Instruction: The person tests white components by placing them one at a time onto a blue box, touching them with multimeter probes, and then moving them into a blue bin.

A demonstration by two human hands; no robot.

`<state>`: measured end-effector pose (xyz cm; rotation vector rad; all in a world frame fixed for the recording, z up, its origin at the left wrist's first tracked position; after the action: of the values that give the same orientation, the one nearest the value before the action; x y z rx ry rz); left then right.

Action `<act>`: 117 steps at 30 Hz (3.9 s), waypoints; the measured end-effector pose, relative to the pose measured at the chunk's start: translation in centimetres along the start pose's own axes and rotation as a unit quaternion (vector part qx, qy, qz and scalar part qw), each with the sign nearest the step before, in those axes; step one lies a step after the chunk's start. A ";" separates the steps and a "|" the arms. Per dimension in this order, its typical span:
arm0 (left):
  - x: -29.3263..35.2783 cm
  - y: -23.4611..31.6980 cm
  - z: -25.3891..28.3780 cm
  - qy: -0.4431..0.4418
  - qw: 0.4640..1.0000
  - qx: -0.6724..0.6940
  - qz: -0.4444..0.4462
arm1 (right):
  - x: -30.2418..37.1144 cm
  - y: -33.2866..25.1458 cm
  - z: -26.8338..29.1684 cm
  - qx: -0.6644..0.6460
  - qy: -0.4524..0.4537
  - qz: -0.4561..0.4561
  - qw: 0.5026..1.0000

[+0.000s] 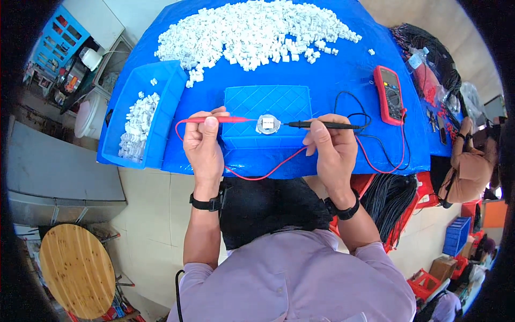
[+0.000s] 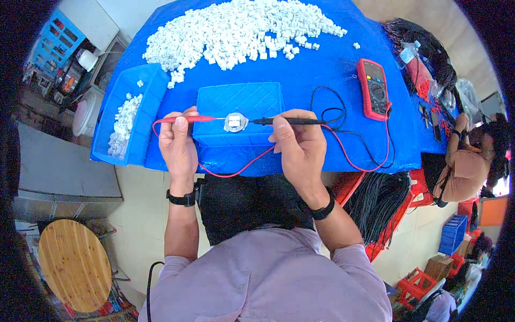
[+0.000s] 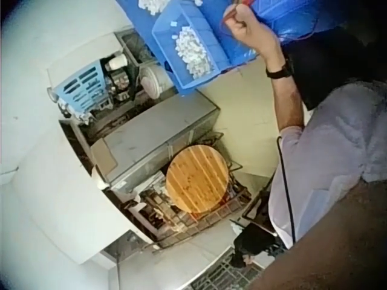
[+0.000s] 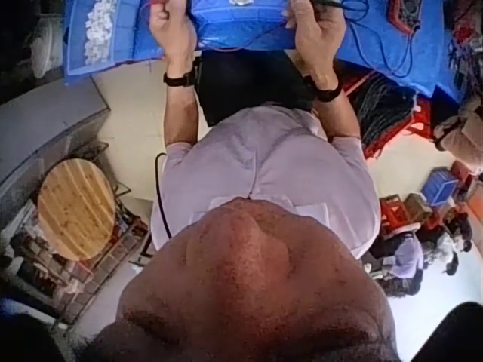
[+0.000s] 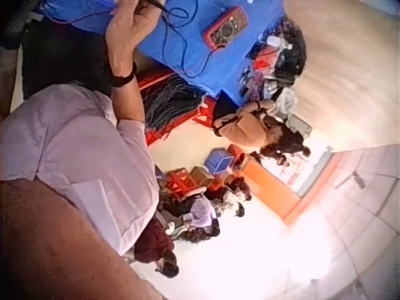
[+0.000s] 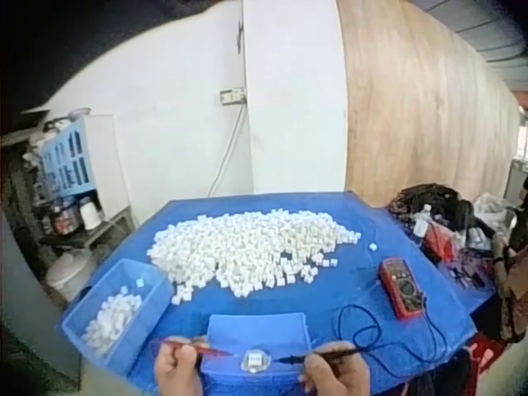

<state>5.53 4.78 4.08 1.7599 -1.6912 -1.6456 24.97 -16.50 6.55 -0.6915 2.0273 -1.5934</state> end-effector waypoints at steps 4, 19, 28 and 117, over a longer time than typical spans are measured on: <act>0.1 0.1 0.2 0.003 1.000 0.024 -0.004 | -0.2 0.1 -0.1 0.008 0.000 0.007 1.000; 0.4 0.2 -0.4 -0.012 1.000 -0.002 0.000 | -0.5 -0.3 -0.6 0.050 0.001 -0.017 0.999; 0.4 0.3 -0.7 -0.021 1.000 0.003 -0.010 | -0.4 -0.6 -0.8 0.062 -0.001 0.002 0.998; 0.2 -0.8 1.7 0.097 0.993 0.069 0.017 | -2.0 -6.9 -12.4 0.499 -0.349 0.266 0.747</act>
<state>4.62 5.75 2.72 1.8723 -1.7715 -1.3235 19.28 -7.45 16.04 -0.1711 0.5497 -1.4453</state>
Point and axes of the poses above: each hand's wrist, its own x-axis away from the middle knuckle, its own z-axis out of the back of the hand, y = z × x, the point moved 9 cm from there along -x, towards the middle knuckle, and after that the axes turned 13 degrees about -z, right-handed, at the moved point
